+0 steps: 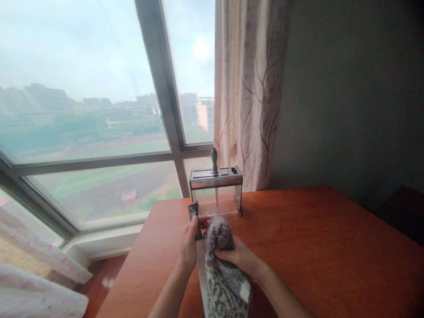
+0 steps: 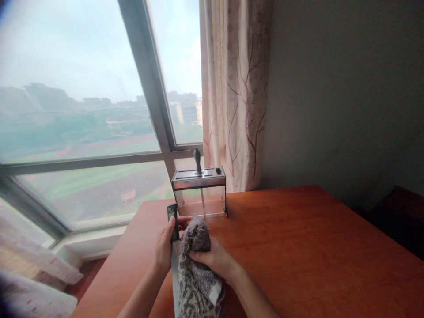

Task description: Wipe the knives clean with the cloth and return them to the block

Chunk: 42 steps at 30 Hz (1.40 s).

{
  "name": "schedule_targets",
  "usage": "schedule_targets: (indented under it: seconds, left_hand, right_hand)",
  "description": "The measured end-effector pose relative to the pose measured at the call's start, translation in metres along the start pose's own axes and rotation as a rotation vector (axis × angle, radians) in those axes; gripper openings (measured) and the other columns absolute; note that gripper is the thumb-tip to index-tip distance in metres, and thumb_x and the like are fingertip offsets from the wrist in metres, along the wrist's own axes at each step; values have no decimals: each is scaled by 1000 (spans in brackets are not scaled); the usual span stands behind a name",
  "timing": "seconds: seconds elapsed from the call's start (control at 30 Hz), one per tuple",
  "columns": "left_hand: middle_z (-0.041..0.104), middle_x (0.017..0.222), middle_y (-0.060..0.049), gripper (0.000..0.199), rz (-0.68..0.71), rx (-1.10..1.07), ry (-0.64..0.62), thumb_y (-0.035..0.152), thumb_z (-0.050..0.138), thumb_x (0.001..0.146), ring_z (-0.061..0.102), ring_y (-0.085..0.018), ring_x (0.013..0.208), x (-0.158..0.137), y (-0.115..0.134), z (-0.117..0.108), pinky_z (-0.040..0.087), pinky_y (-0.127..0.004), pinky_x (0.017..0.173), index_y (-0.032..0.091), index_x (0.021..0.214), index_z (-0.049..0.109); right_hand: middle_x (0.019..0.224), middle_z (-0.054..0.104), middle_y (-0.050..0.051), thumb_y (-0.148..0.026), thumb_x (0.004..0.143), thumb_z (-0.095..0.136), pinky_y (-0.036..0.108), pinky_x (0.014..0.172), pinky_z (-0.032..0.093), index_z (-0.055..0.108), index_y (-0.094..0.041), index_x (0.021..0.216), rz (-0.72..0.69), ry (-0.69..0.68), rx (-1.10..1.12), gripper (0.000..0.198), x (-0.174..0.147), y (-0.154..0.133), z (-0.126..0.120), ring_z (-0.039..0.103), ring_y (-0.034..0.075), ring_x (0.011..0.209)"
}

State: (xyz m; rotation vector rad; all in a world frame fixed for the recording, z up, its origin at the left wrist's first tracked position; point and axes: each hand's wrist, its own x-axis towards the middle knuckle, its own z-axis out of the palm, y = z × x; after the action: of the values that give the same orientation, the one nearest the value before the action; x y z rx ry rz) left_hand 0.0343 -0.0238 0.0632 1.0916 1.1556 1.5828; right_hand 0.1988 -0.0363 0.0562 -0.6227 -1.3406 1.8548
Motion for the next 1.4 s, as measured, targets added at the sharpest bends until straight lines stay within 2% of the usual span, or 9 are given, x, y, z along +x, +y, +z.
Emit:
schedule_targets:
  seconds: [0.13,0.3,0.43,0.63,0.87,0.97,1.07,1.2,1.4]
  left_hand:
    - [69,76,-8,48,30,8,91,54,52,81,60,-21,75,8,2,-15,46,-32,76,12,88,75]
    - [69,71,-6,46,42,-87,203,55,57,78,61,-18,70,18,5,-32,48,-30,73,14,83,76]
    - [67,69,-4,46,26,-168,281,56,57,77,59,-16,67,21,7,-40,47,-26,70,14,82,75]
    - [65,67,-4,45,-11,-183,249,54,56,79,58,-16,68,14,7,-27,45,-27,70,13,80,74]
    - [62,68,-4,42,17,-92,31,50,52,84,55,-17,69,-6,5,3,42,-27,69,13,84,73]
    - [63,70,-4,41,19,-99,-16,49,53,83,55,-18,70,-10,5,9,42,-28,69,14,85,73]
    - [62,71,-4,41,32,-73,-4,49,52,84,55,-18,72,-9,5,6,41,-28,70,14,85,73]
    - [62,70,-4,45,60,-19,49,50,48,86,54,-18,72,-4,4,-4,40,-28,72,14,84,74]
    - [64,68,-4,46,75,-96,238,55,52,82,55,-17,69,10,7,-26,42,-26,67,15,82,75]
  right_hand:
    - [96,69,4,-41,61,82,38,91,43,67,-17,104,86,-42,34,52,0,7,3,62,25,94]
    - [100,69,3,-33,58,84,37,94,42,65,-19,109,141,-99,54,57,-1,10,5,61,24,98]
    - [98,69,1,-28,54,86,37,93,42,66,-19,105,187,-150,53,55,-2,10,1,62,22,95]
    - [96,69,2,-27,53,86,40,95,41,66,-18,106,155,-122,26,57,-3,7,0,61,23,96]
    - [104,68,5,-39,64,80,41,97,39,65,-18,109,11,-31,-39,52,0,4,-4,60,26,103]
    - [111,66,6,-39,67,79,41,99,38,66,-19,109,-61,-33,-36,49,2,3,-4,57,27,107]
    - [112,66,5,-37,67,79,40,98,38,64,-20,114,-71,-27,-23,53,3,6,-4,58,27,107]
    - [100,69,4,-35,64,81,38,91,41,66,-18,109,-5,-45,8,50,3,11,-6,61,25,97]
    - [95,70,3,-29,59,84,33,85,43,68,-17,103,97,-111,52,48,1,17,-7,62,20,88]
